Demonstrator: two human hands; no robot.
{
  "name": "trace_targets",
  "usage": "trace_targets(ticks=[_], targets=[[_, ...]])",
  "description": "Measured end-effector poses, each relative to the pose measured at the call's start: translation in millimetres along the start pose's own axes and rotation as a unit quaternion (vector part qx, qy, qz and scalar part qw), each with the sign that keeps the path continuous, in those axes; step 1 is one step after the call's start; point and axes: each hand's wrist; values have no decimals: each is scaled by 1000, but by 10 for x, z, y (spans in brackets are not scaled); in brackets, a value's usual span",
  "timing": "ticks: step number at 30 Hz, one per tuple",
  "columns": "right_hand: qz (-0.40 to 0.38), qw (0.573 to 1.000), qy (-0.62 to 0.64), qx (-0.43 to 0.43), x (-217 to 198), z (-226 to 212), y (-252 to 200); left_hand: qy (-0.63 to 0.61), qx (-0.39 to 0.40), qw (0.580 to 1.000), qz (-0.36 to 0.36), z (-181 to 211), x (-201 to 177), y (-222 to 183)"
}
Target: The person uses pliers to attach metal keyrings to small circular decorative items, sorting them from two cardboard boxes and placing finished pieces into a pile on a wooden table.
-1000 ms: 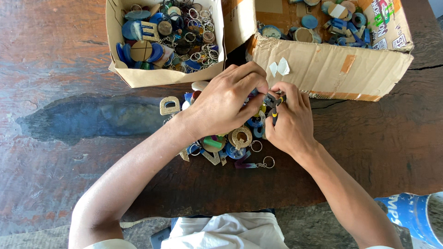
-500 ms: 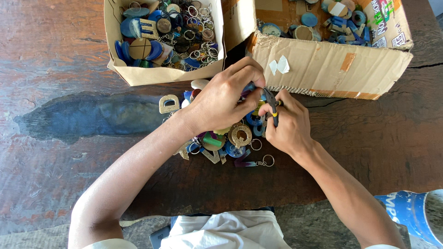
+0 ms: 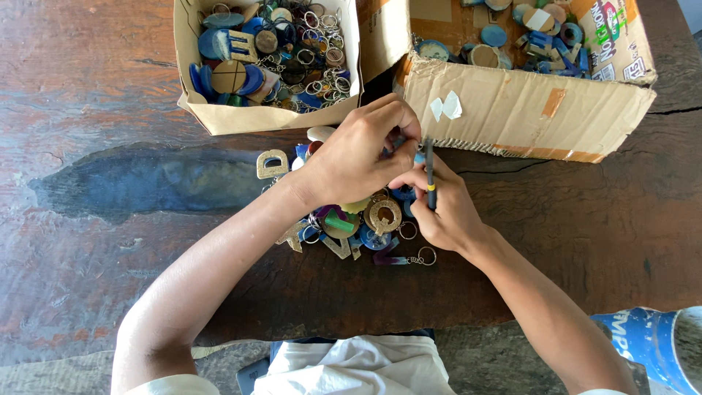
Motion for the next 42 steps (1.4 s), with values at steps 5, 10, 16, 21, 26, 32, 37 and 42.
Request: trace_targets(ticks=[5, 10, 16, 21, 26, 32, 37, 42], targets=[[17, 1000, 2, -7, -66, 95, 14, -12, -32, 999, -32, -9, -26, -5], [79, 996, -39, -13, -43, 362, -88, 86, -72, 987, -118, 114, -163, 6], [95, 992, -75, 34, 199, 499, -166, 223, -137, 939, -222, 348, -347, 357], [63, 976, -191, -89, 327, 489, -135, 308, -152, 920, -189, 10, -97, 1154], [13, 981, -169, -91, 153, 174, 30, 434, -225, 838, -242, -305, 375, 2191], [10, 981, -168, -100, 118, 155, 33, 573, -230, 747, -245, -1186, 925, 2992], [-15, 985, -153, -76, 42, 92, 92, 582, -185, 754, -242, -1455, 1145, 3302], [10, 994, -100, -38, -54, 40, 177, 600, -187, 718, -300, -1511, 1303, 3501]])
Point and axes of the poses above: each hand's wrist, its own y-axis towards the middle knuckle, its own x-axis out of the palm, z = x × y, and after that the axes turned 14 degrees about -x, right-handed
